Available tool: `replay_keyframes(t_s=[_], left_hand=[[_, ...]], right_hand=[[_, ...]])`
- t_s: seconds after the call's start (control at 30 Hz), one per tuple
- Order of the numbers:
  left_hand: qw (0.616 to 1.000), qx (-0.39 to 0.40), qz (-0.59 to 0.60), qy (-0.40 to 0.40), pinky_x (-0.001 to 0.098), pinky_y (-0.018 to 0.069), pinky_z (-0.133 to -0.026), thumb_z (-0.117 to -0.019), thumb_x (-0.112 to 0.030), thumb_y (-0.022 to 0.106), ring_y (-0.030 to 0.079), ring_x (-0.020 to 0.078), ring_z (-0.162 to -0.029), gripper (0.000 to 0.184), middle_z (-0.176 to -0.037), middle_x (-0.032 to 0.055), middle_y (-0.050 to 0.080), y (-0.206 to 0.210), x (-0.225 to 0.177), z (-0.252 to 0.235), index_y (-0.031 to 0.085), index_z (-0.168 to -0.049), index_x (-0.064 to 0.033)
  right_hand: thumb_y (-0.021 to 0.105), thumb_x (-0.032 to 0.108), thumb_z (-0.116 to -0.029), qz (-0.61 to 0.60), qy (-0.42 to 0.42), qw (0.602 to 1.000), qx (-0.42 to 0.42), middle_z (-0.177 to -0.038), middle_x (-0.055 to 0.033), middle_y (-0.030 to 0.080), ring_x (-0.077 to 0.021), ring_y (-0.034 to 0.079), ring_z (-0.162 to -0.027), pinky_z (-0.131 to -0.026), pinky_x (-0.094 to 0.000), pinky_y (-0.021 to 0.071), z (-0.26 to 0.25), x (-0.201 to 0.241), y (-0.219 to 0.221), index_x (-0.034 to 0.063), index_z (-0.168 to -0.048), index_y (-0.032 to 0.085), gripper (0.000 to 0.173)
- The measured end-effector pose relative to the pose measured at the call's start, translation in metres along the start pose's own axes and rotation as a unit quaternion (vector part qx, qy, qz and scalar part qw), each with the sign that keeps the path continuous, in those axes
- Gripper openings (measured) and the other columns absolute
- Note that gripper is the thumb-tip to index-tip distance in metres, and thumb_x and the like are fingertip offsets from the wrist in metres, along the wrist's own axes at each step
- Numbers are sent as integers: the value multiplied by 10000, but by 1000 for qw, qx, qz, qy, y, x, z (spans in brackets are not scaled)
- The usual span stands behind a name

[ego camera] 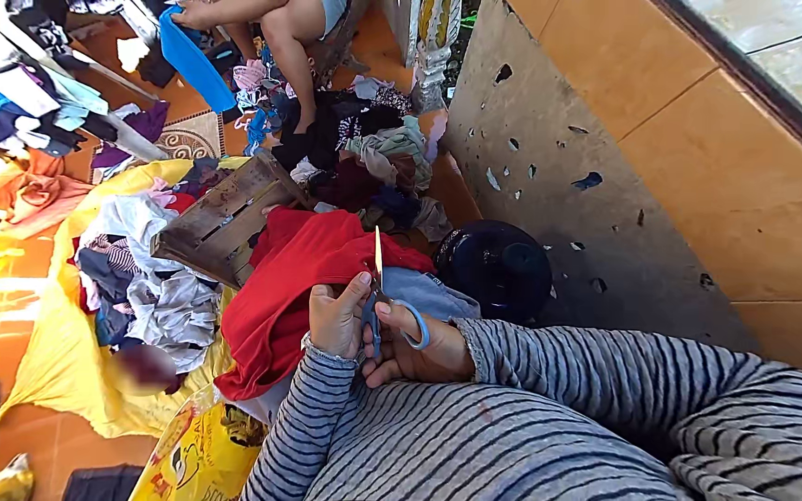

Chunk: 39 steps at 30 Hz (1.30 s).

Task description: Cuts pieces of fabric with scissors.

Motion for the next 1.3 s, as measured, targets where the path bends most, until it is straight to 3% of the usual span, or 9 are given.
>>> replay_keyframes(t_s=[0.2,0.37,0.5,0.67,0.77,0.87,1.0,1.17,1.3], left_hand=[[999,15,28,6,270,620,-726,-907,179,548,707,127,-724,239,-838,80,697,3,2,-2,497,-1072,14],[999,31,27,16,261,619,-741,-923,170,518,704,106,-723,228,-824,55,698,7,-1,-1,489,-1063,-8],[998,26,42,24,245,615,-735,-915,177,519,692,92,-701,235,-812,50,691,9,0,2,485,-1051,-11],[996,36,69,32,204,561,-621,-901,176,525,611,66,-598,232,-758,47,658,7,1,-3,493,-1027,-17],[997,37,55,27,190,530,-559,-906,164,524,579,54,-546,226,-706,28,635,7,2,0,481,-1025,-24],[998,39,31,29,209,565,-585,-910,152,530,619,66,-554,208,-668,21,640,7,3,4,485,-1015,-22],[998,52,16,26,204,551,-574,-899,145,541,607,65,-544,209,-660,21,635,5,5,5,486,-1014,-21],[996,69,40,30,239,589,-631,-877,158,551,649,83,-615,281,-752,37,667,5,11,5,459,-1073,-21],[996,78,33,26,238,592,-629,-873,157,557,667,88,-632,290,-772,48,682,4,14,7,458,-1084,-16]], right_hand=[[189,583,-1058,8,4,1000,-4,-784,10,654,-115,689,-680,-653,-268,605,2,-2,1,129,-941,522,575],[223,490,-1083,6,-21,1000,14,-848,7,647,-122,694,-759,-729,-290,613,0,-1,3,121,-995,508,475],[354,547,-1053,7,-43,998,34,-817,25,671,-96,691,-696,-642,-242,594,-1,-5,2,135,-960,524,455],[296,421,-1098,30,-64,997,-8,-703,28,641,-75,636,-550,-533,-214,558,5,1,0,122,-901,528,426],[294,419,-1103,27,-63,998,-16,-728,12,642,-95,655,-584,-561,-237,578,4,4,0,113,-927,521,419],[259,533,-1072,19,-51,999,2,-806,12,643,-99,675,-675,-620,-249,593,1,2,0,126,-970,504,486],[269,544,-1070,11,-60,998,-4,-791,11,651,-95,668,-653,-594,-239,577,-1,1,-3,127,-955,520,500],[256,415,-1110,-17,-78,996,-47,-683,4,619,-85,617,-518,-490,-216,542,4,5,-5,103,-895,524,464],[271,405,-1112,-30,-83,995,-49,-680,1,617,-90,619,-517,-493,-219,544,4,7,-7,100,-901,525,450]])
Point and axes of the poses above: each hand's wrist, its own z-axis away from the middle knuckle, its own y-axis out of the palm, x = y × z, the point moved 8 cm from there along -z, towards the middle knuckle
